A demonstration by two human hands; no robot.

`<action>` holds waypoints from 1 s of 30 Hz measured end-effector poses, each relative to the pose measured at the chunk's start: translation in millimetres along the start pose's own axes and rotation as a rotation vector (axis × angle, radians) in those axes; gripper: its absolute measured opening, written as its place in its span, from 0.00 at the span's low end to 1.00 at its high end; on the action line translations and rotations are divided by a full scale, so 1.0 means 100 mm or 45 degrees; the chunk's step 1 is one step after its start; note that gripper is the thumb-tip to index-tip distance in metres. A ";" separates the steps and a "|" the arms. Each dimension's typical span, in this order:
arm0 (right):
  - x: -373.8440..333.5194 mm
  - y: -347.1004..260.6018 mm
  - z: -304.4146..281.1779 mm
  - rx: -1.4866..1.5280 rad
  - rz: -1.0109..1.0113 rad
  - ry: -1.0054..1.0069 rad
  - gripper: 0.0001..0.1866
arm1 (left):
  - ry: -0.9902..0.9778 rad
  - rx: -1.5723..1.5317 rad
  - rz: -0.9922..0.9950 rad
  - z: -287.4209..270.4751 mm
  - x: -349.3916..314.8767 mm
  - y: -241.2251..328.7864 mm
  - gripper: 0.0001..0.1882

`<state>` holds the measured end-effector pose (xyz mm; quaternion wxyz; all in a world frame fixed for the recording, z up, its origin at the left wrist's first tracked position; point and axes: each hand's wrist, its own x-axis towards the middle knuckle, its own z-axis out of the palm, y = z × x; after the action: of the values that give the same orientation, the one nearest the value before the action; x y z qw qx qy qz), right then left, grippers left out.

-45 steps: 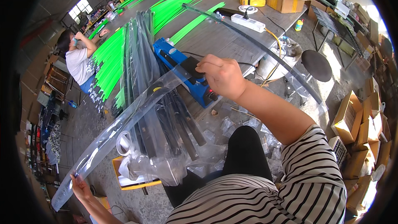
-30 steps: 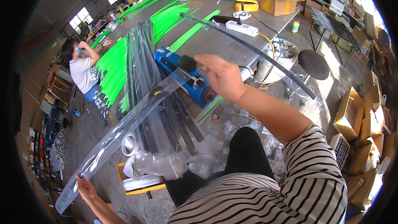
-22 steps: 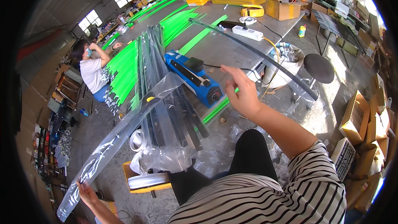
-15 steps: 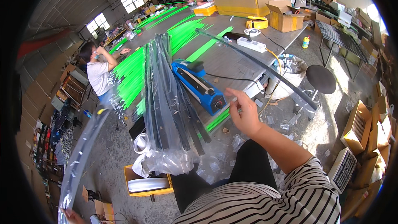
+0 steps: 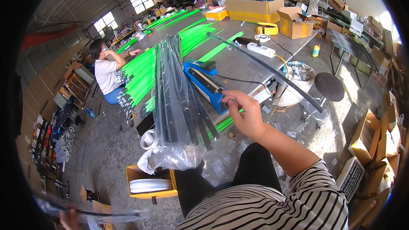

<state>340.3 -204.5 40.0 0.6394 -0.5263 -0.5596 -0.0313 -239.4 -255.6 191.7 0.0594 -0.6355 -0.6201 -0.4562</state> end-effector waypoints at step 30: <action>1.28 -1.12 1.14 0.796 0.471 -0.694 0.11 | -1.600 -0.604 0.116 2.67 -1.56 -0.64 0.10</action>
<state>239.5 -103.2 186.6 0.5917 -0.3881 -0.5867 0.3937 -128.9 -184.9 -95.4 -0.4348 -0.8015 -0.3923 -0.1205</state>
